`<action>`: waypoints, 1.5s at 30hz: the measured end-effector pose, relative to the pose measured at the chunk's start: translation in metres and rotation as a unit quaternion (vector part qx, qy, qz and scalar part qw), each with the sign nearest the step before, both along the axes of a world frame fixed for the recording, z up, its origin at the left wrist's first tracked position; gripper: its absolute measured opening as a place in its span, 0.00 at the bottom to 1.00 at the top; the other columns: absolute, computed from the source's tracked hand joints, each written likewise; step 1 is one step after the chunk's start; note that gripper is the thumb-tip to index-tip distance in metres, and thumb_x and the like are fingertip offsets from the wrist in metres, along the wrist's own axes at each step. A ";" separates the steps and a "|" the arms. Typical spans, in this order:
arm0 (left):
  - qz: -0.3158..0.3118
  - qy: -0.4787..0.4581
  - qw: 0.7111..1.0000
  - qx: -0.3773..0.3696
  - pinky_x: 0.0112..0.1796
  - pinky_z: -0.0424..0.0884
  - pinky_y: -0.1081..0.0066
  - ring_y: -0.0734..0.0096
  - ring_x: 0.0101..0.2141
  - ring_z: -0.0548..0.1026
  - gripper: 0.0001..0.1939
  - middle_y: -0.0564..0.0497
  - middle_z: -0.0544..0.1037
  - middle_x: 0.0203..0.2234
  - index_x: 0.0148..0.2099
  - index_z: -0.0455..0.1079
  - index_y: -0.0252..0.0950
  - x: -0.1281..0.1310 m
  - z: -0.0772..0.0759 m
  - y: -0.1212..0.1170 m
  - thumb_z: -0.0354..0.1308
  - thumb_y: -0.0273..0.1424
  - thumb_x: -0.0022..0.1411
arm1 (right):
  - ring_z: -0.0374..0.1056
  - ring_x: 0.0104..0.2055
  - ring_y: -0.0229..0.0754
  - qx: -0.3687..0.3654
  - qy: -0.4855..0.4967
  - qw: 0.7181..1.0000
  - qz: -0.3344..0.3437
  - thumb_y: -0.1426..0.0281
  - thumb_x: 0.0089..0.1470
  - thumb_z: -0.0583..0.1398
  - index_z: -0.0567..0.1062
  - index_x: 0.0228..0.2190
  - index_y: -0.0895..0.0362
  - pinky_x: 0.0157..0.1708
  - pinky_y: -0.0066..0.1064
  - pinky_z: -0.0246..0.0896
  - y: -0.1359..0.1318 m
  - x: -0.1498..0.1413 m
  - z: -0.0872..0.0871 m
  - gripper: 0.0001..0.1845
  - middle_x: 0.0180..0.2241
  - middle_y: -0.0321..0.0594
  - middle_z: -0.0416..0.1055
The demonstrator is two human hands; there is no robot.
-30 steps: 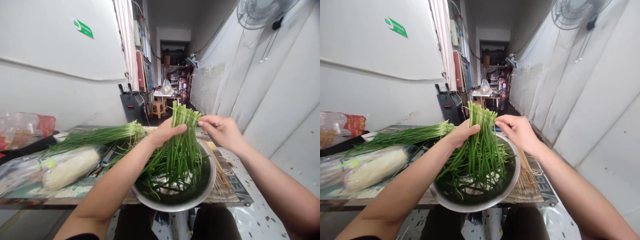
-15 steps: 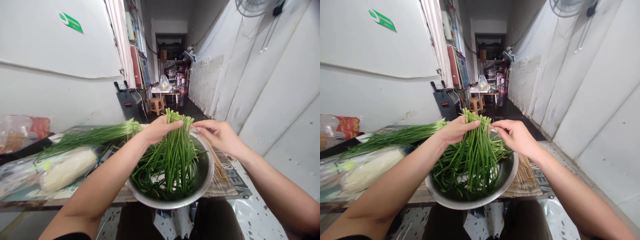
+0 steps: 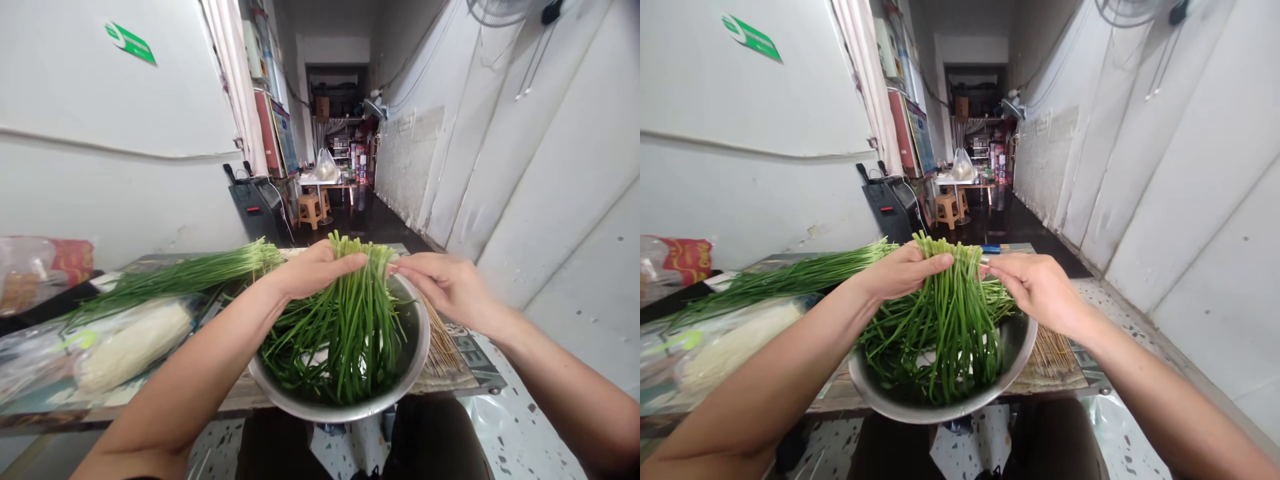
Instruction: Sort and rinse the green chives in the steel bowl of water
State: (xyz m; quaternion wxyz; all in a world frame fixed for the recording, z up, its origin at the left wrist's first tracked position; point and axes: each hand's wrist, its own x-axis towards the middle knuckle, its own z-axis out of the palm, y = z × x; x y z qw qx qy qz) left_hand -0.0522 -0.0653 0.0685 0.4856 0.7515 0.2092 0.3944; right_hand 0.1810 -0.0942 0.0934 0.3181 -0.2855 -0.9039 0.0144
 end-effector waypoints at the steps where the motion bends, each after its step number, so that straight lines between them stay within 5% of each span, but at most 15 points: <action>1: -0.004 0.005 1.000 0.003 0.50 0.67 0.62 0.65 0.42 0.74 0.19 0.45 0.78 0.38 0.43 0.74 0.32 0.000 0.000 0.000 0.56 0.43 0.59 | 0.72 0.40 0.34 0.005 -0.001 1.000 0.001 0.71 0.60 0.53 0.76 0.43 0.51 0.42 0.25 0.67 -0.001 0.000 0.000 0.14 0.40 0.34 0.76; 12: 0.004 0.002 0.997 -0.072 0.48 0.68 0.63 0.64 0.40 0.75 0.20 0.45 0.79 0.34 0.43 0.75 0.32 0.001 -0.014 0.002 0.59 0.44 0.57 | 0.72 0.39 0.35 0.015 0.003 1.000 -0.016 0.71 0.59 0.52 0.77 0.38 0.54 0.41 0.25 0.66 -0.006 -0.004 -0.012 0.13 0.39 0.37 0.76; 18: 0.006 -0.155 0.978 -0.143 0.50 0.66 0.61 0.63 0.42 0.75 0.25 0.43 0.78 0.40 0.52 0.70 0.33 0.008 -0.015 0.002 0.62 0.41 0.55 | 0.72 0.35 0.36 -0.019 0.046 0.997 -0.056 0.68 0.59 0.54 0.78 0.35 0.56 0.37 0.26 0.66 0.000 -0.004 -0.017 0.13 0.36 0.38 0.77; 21: 0.034 -0.202 0.966 -0.158 0.49 0.67 0.61 0.63 0.41 0.76 0.23 0.43 0.78 0.39 0.49 0.72 0.32 0.010 -0.015 0.004 0.63 0.39 0.54 | 0.71 0.36 0.36 -0.033 0.056 0.996 -0.062 0.66 0.59 0.54 0.78 0.35 0.57 0.37 0.28 0.66 0.006 -0.004 -0.022 0.13 0.36 0.38 0.77; 29: 0.021 -0.181 0.965 -0.187 0.47 0.69 0.59 0.59 0.39 0.77 0.20 0.42 0.79 0.34 0.42 0.75 0.28 0.016 -0.013 0.001 0.66 0.38 0.51 | 0.71 0.35 0.37 -0.046 0.057 0.994 -0.075 0.65 0.59 0.54 0.78 0.35 0.58 0.36 0.28 0.64 0.007 -0.002 -0.027 0.14 0.35 0.40 0.76; 45: 0.001 -0.159 0.967 -0.201 0.46 0.69 0.60 0.61 0.39 0.76 0.23 0.42 0.79 0.35 0.46 0.73 0.29 0.022 -0.017 0.000 0.66 0.39 0.51 | 0.66 0.28 0.36 -0.126 0.046 0.989 -0.059 0.62 0.58 0.53 0.76 0.27 0.59 0.30 0.27 0.60 0.006 -0.012 -0.014 0.18 0.26 0.35 0.72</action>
